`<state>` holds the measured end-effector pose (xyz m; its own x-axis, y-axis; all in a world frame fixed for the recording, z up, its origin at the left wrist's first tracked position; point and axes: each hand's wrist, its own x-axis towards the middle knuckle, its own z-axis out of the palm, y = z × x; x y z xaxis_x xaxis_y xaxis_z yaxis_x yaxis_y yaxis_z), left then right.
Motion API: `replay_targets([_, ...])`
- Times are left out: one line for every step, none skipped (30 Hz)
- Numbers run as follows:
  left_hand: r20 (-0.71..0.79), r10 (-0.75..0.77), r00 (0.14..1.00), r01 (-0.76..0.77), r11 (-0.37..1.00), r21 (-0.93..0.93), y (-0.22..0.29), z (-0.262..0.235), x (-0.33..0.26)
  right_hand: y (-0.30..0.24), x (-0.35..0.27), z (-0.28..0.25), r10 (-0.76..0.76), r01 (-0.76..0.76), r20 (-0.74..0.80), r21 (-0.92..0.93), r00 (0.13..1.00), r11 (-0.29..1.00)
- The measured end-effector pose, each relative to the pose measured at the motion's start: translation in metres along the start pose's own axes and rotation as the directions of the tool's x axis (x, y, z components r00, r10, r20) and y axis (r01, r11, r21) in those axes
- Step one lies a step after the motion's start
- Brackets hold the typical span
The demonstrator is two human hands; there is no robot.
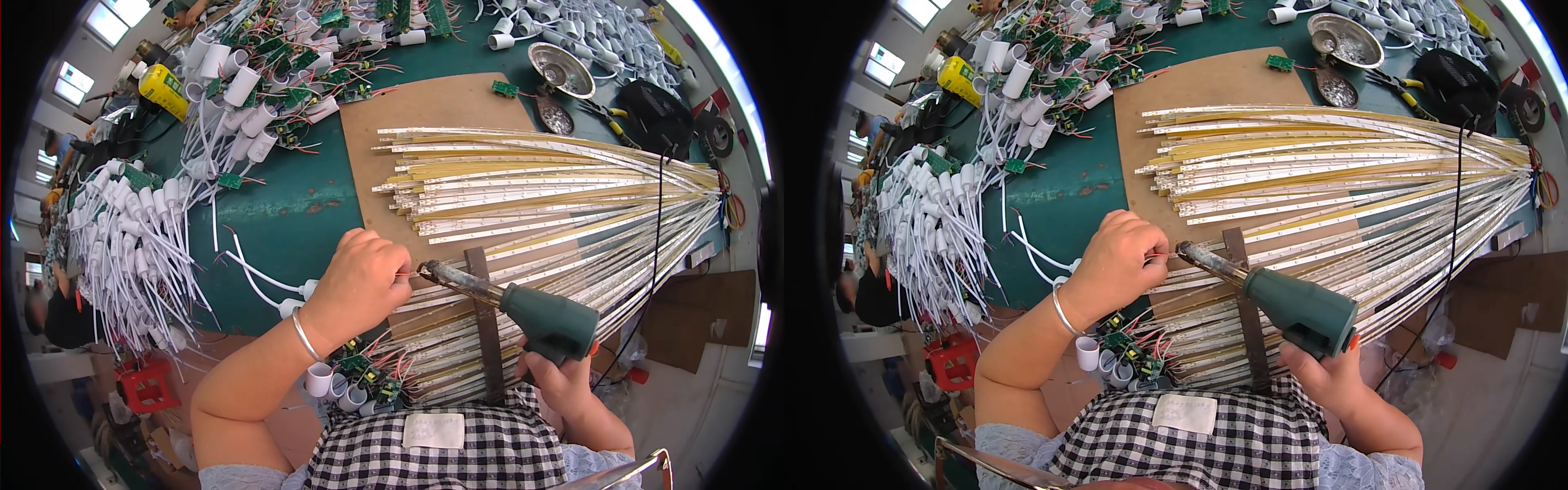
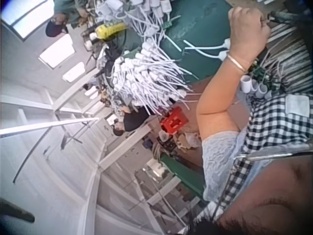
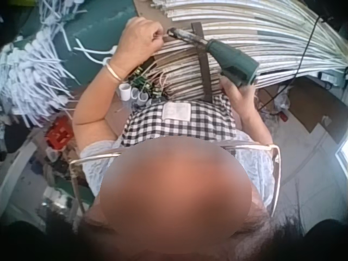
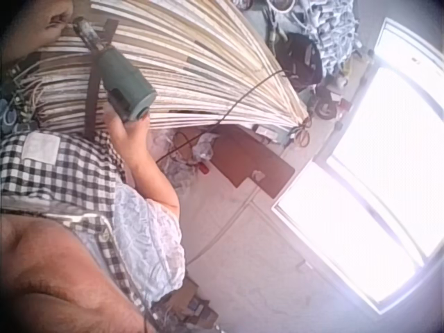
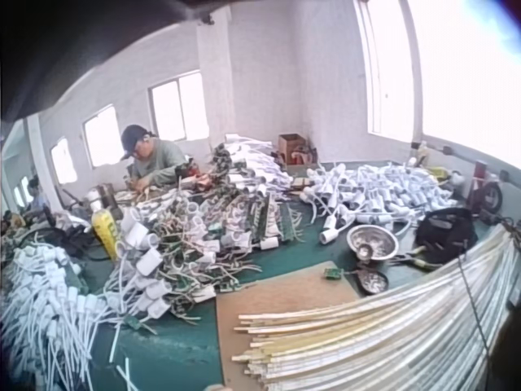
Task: The person uses a soldering iron to attach wires to the ends of long, thin LED light strips. They pick up individual strips, align the wires, and apply solder to secure the connections. The completed units are placed on the table to the left.
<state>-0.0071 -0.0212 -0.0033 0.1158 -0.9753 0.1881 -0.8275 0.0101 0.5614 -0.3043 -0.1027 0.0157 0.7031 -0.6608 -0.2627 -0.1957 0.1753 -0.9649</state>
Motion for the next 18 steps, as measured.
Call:
replay_targets([-0.001,-0.001,1.0,0.001,1.0,0.001,-0.0002,0.0001,-0.0002,0.0003,0.0003,0.0,-0.004,0.005,0.005,-0.009,1.0,1.0])
replay_targets([0.0,-0.001,1.0,0.001,1.0,0.001,-0.0003,0.0003,-0.0001,0.0007,0.0004,-0.0003,-0.009,0.009,0.009,-0.017,1.0,1.0])
replay_targets([-0.002,0.0,1.0,0.0,1.0,0.0,-0.0002,0.0004,0.0002,0.0009,0.0004,-0.0005,-0.013,0.013,0.013,-0.026,1.0,1.0])
replay_targets([-0.003,0.001,1.0,-0.001,1.0,-0.001,-0.0001,0.0005,0.0004,0.0008,0.0004,-0.0004,-0.011,0.012,0.016,-0.033,1.0,0.999])
replay_targets([-0.005,0.0,1.0,0.0,1.0,0.0,0.0001,0.0002,0.0003,0.0008,0.0006,-0.0001,-0.011,0.012,0.021,-0.039,1.0,0.999])
replay_targets([-0.006,-0.001,1.0,0.001,1.0,0.001,0.0002,0.0003,0.0001,0.0008,0.0007,0.0,-0.01,0.012,0.026,-0.045,1.0,0.999])
replay_targets([-0.008,-0.002,1.0,0.002,1.0,0.002,0.0002,0.0006,-0.0001,0.001,0.0009,0.0,-0.014,0.016,0.028,-0.046,1.0,0.999])
replay_targets([-0.009,-0.002,1.0,0.002,1.0,0.002,0.0,0.0009,0.0,0.0013,0.001,0.0,-0.018,0.02,0.028,-0.047,0.999,0.999])
replay_targets([-0.007,-0.001,1.0,0.001,1.0,0.002,-0.0001,0.001,0.0,0.0015,0.001,-0.0001,-0.022,0.023,0.028,-0.048,0.999,0.999])
replay_targets([-0.005,0.0,1.0,0.0,1.0,0.001,-0.0002,0.0011,0.0001,0.0016,0.0005,-0.0005,-0.023,0.024,0.014,-0.024,1.0,0.999])
replay_targets([-0.003,0.0,1.0,0.0,1.0,0.002,-0.0001,0.0008,0.0003,0.0017,-0.0001,-0.0012,-0.025,0.025,0.001,0.001,1.0,1.0])
replay_targets([0.001,0.001,1.0,-0.001,1.0,0.006,0.0,0.0005,0.0004,0.0017,-0.0006,-0.0016,-0.027,0.027,-0.013,0.025,1.0,0.999])
replay_targets([0.004,0.001,1.0,-0.001,1.0,0.01,0.0002,0.0003,0.0007,-0.0008,-0.0002,-0.0001,-0.037,0.04,-0.057,0.051,0.998,0.998])
replay_targets([0.009,0.001,1.0,-0.001,1.0,0.016,0.0005,-0.0001,0.0007,-0.005,0.0011,0.0027,-0.047,0.054,-0.099,0.077,0.994,0.996])
replay_targets([0.016,-0.004,1.0,0.004,1.0,0.014,0.0006,-0.0006,0.0007,-0.0071,0.0017,0.004,-0.055,0.07,-0.142,0.103,0.988,0.992])
replay_targets([0.024,-0.01,1.0,0.009,1.0,0.012,0.0008,-0.0011,0.0006,-0.0056,0.0012,0.0025,-0.058,0.072,-0.135,0.103,0.989,0.992])
replay_targets([0.03,-0.013,0.999,0.012,1.0,0.008,0.0007,-0.0017,0.0008,-0.0038,-0.0004,-0.0001,-0.062,0.075,-0.13,0.1,0.99,0.992])
replay_targets([0.029,-0.011,1.0,0.011,1.0,0.006,0.0004,-0.0018,0.0006,-0.0025,-0.0019,-0.0019,-0.066,0.078,-0.125,0.098,0.99,0.992])
